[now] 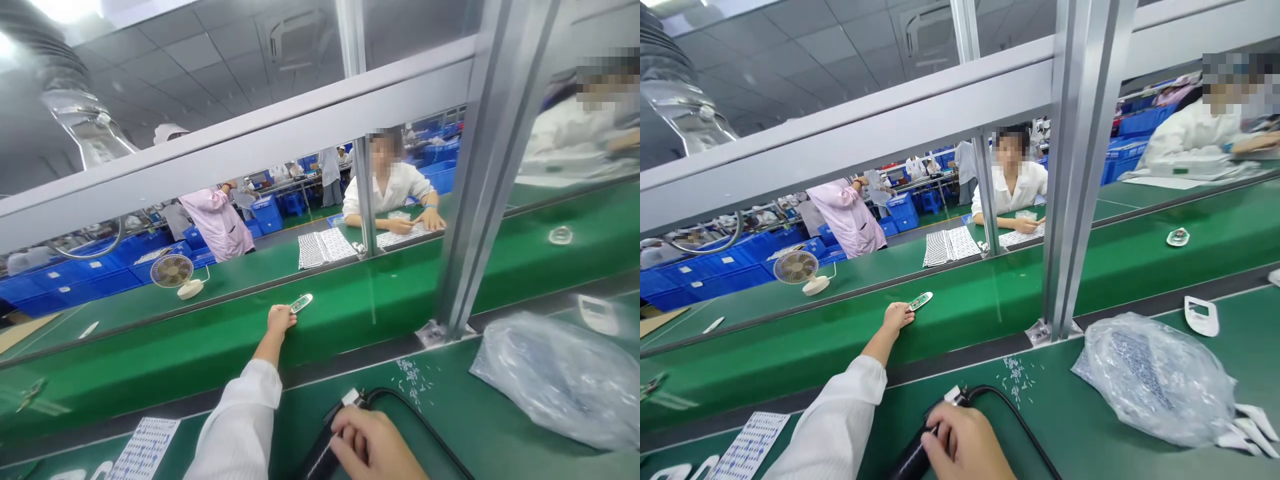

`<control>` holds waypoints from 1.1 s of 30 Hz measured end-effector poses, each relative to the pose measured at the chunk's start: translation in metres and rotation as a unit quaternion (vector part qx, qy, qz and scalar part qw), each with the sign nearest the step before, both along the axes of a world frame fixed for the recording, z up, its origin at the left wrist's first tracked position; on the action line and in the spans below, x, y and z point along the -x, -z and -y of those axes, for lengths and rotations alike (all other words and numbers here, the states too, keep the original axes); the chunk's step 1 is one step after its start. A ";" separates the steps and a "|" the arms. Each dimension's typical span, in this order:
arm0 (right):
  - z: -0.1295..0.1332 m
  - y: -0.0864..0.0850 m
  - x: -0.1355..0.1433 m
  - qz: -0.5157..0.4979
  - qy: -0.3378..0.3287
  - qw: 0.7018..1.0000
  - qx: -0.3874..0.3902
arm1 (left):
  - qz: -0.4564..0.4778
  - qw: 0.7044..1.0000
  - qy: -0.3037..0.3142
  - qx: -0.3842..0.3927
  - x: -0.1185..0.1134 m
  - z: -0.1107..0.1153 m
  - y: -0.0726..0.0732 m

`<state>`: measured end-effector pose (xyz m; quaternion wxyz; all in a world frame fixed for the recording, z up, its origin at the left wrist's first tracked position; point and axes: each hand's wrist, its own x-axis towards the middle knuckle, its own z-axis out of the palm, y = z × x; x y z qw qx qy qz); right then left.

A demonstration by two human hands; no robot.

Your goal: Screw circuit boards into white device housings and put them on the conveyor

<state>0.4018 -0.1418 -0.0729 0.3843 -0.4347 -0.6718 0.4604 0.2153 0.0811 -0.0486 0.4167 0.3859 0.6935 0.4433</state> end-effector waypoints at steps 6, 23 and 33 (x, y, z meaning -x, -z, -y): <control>0.005 -0.016 -0.004 0.015 -0.091 0.992 0.088 | -0.127 0.991 0.039 -0.036 0.011 0.035 -0.015; 0.005 -0.007 -0.007 -0.032 -0.144 0.983 0.107 | -0.519 0.769 0.231 -0.293 0.000 0.256 0.012; -0.025 -0.014 -0.054 -0.244 0.414 0.874 -0.068 | -0.222 0.885 0.168 -0.373 -0.106 0.229 0.030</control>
